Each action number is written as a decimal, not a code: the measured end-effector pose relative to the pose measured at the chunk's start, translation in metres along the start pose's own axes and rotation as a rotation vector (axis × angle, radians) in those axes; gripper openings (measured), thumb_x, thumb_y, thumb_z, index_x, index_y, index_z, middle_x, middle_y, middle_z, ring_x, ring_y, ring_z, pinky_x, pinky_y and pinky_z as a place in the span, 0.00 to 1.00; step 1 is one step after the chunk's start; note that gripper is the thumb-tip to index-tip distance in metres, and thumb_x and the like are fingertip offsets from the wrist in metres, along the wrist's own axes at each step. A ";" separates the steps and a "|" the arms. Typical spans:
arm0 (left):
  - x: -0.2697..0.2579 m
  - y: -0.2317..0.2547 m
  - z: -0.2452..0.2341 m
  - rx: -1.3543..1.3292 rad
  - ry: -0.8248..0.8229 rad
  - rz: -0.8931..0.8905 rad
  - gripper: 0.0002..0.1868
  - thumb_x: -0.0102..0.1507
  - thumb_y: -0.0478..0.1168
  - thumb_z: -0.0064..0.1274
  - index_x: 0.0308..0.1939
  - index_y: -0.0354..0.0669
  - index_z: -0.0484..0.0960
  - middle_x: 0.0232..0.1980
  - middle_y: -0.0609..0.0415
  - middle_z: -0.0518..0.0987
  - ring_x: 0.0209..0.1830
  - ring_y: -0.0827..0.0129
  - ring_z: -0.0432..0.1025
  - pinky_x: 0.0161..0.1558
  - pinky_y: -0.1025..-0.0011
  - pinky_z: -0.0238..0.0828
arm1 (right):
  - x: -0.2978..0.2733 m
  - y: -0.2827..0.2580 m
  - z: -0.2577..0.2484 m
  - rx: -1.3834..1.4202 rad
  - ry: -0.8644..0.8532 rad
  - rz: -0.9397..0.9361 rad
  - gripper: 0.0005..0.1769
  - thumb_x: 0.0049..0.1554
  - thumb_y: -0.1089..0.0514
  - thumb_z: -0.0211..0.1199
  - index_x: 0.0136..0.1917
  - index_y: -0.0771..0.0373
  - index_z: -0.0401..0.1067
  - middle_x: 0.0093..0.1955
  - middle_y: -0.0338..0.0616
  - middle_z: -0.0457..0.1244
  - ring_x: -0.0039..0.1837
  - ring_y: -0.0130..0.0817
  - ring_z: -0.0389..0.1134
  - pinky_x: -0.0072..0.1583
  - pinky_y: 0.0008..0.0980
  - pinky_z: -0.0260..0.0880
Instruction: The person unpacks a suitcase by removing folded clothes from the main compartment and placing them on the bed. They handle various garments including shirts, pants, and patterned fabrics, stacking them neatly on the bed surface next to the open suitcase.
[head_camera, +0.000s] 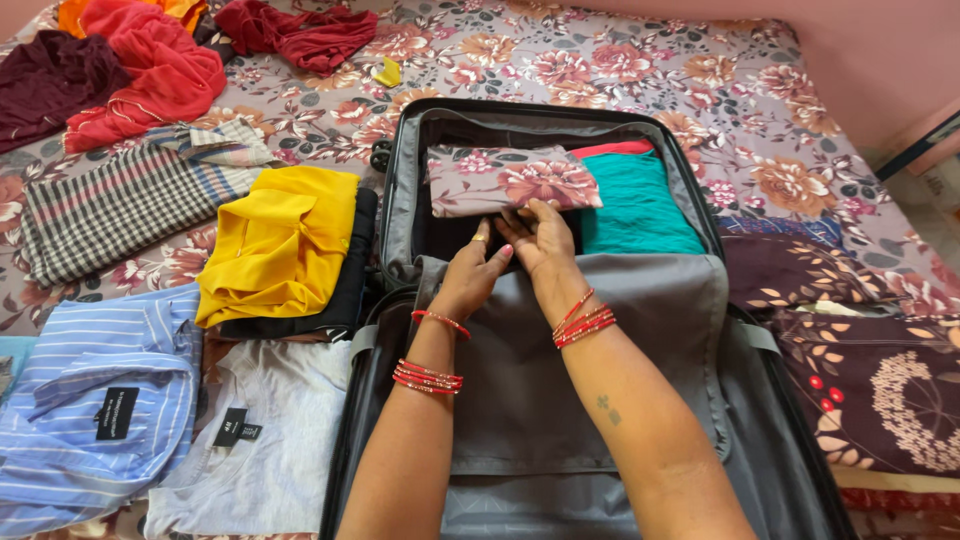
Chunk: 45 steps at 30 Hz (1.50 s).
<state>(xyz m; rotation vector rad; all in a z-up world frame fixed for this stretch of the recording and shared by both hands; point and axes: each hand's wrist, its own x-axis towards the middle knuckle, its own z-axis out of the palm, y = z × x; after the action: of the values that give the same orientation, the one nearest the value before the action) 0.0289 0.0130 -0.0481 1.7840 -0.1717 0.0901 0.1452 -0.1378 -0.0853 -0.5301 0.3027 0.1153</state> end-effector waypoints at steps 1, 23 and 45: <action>0.000 -0.001 -0.001 0.045 0.018 0.024 0.41 0.68 0.52 0.51 0.75 0.28 0.54 0.76 0.33 0.64 0.77 0.52 0.62 0.71 0.66 0.58 | -0.007 -0.002 0.000 0.024 -0.014 0.000 0.06 0.58 0.63 0.61 0.47 0.64 0.66 0.47 0.50 0.62 0.54 0.55 0.69 0.59 0.67 0.72; -0.049 0.025 0.006 -0.966 0.119 -0.057 0.41 0.67 0.46 0.51 0.79 0.50 0.47 0.65 0.47 0.72 0.62 0.57 0.71 0.61 0.53 0.70 | -0.158 -0.042 -0.015 -0.013 -0.111 0.014 0.11 0.44 0.66 0.65 0.33 0.51 0.68 0.31 0.33 0.59 0.48 0.39 0.65 0.65 0.62 0.64; -0.148 0.131 0.050 -1.041 -0.058 0.041 0.58 0.59 0.23 0.39 0.80 0.73 0.25 0.73 0.34 0.63 0.60 0.38 0.74 0.55 0.45 0.78 | -0.205 -0.131 -0.060 0.018 -0.305 -0.019 0.11 0.51 0.69 0.59 0.49 0.67 0.75 0.43 0.50 0.70 0.46 0.44 0.70 0.47 0.47 0.70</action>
<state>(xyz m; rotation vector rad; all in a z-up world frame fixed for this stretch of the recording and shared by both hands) -0.1397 -0.0532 0.0442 0.7452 -0.2398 -0.0255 -0.0405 -0.2874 -0.0077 -0.4899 0.0017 0.1727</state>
